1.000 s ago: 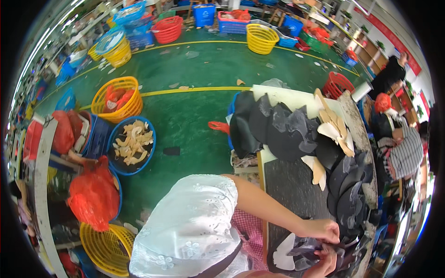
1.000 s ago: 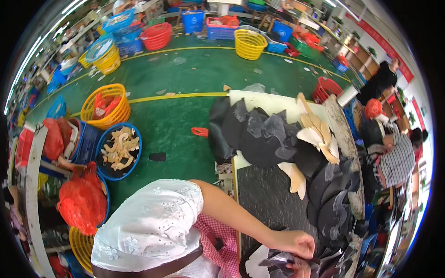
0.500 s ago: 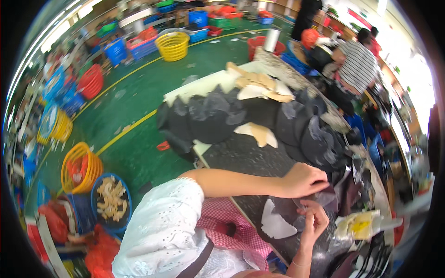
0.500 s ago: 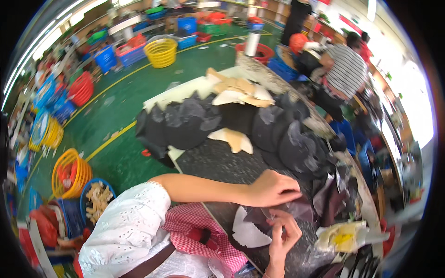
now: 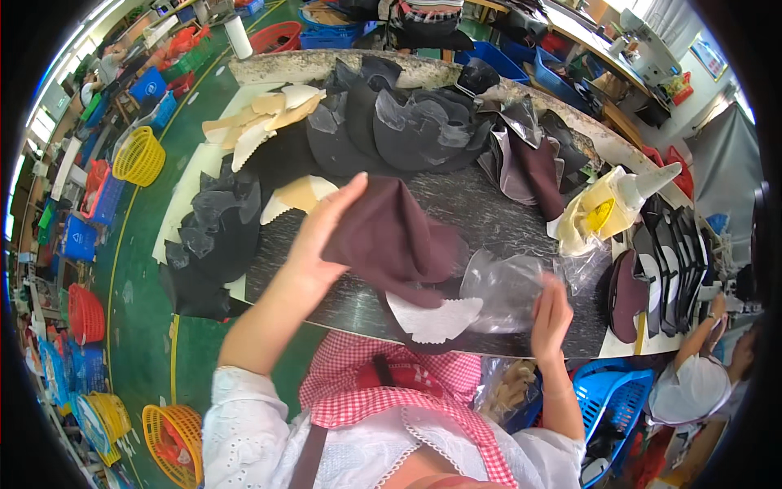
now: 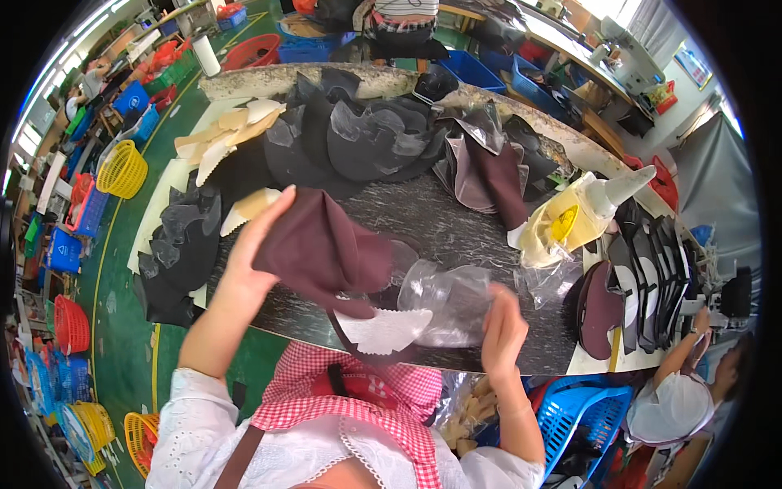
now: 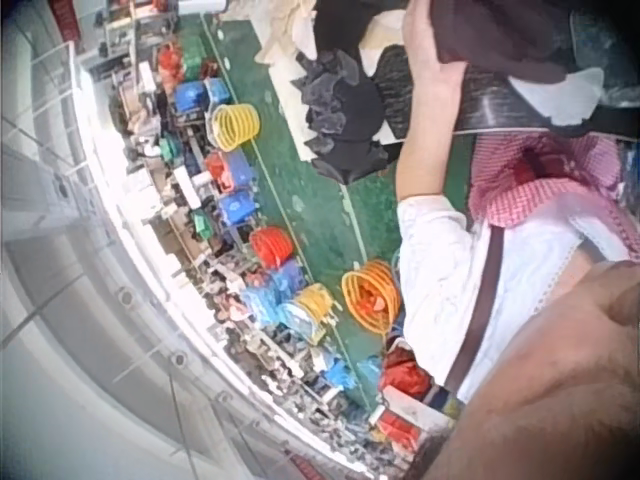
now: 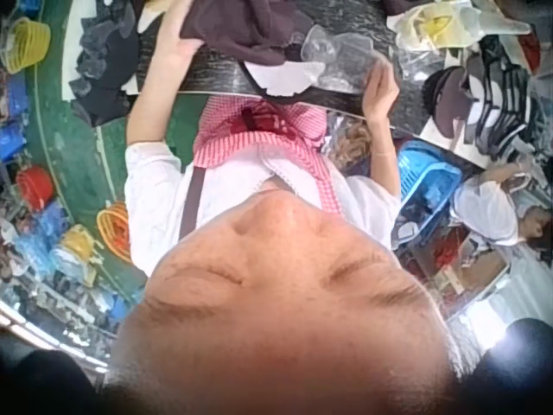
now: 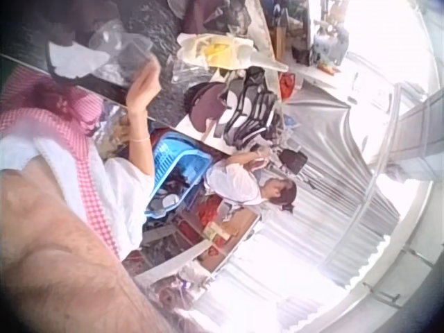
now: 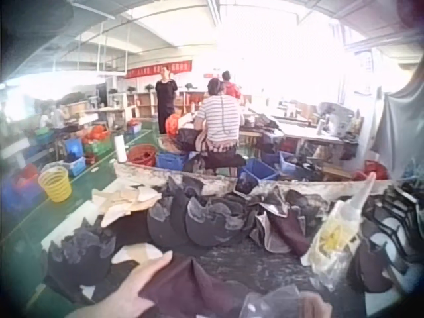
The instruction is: The person attaches and presses lining inserts and fabric pieces onto cut leather components by hand, assembling shoe parts on the workbench.
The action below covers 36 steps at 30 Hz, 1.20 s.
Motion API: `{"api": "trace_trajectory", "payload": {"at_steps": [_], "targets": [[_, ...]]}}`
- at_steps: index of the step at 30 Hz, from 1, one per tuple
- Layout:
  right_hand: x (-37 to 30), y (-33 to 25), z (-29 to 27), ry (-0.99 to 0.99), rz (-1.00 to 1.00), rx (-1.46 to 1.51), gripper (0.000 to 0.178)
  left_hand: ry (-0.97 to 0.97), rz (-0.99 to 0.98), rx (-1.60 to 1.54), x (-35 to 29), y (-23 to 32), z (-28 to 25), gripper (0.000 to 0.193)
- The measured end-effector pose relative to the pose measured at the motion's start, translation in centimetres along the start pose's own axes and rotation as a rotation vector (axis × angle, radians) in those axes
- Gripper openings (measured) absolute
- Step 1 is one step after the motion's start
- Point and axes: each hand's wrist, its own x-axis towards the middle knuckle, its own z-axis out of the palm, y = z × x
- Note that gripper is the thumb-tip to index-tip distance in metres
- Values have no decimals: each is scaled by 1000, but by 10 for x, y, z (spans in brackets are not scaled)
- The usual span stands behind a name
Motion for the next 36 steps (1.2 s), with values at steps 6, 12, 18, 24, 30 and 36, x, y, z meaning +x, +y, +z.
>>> {"api": "trace_trajectory", "payload": {"at_steps": [6, 12, 18, 24, 30, 36], "targets": [[-8, -109, -45, -1121, -48, -196, 37, -171, 12, 582, -10, 8, -14, 35], [-17, -87, 61, -811, 1063, 1657, 67, -886, 438, 1571, -85, -73, 1, 49], [9, -116, 39, -950, 875, 1317, 75, -411, 475, 842, -48, -37, -28, 51], [7, -121, 23, -1083, 839, 1230, 79, -745, -383, 157, -37, -82, -38, 75], [-23, -94, 8, -880, 753, 1222, 76, -723, -443, 321, -32, -72, -70, 72], [-35, -70, 7, -959, 650, 1355, 68, -730, -644, 482, -27, -82, -49, 75]]}}
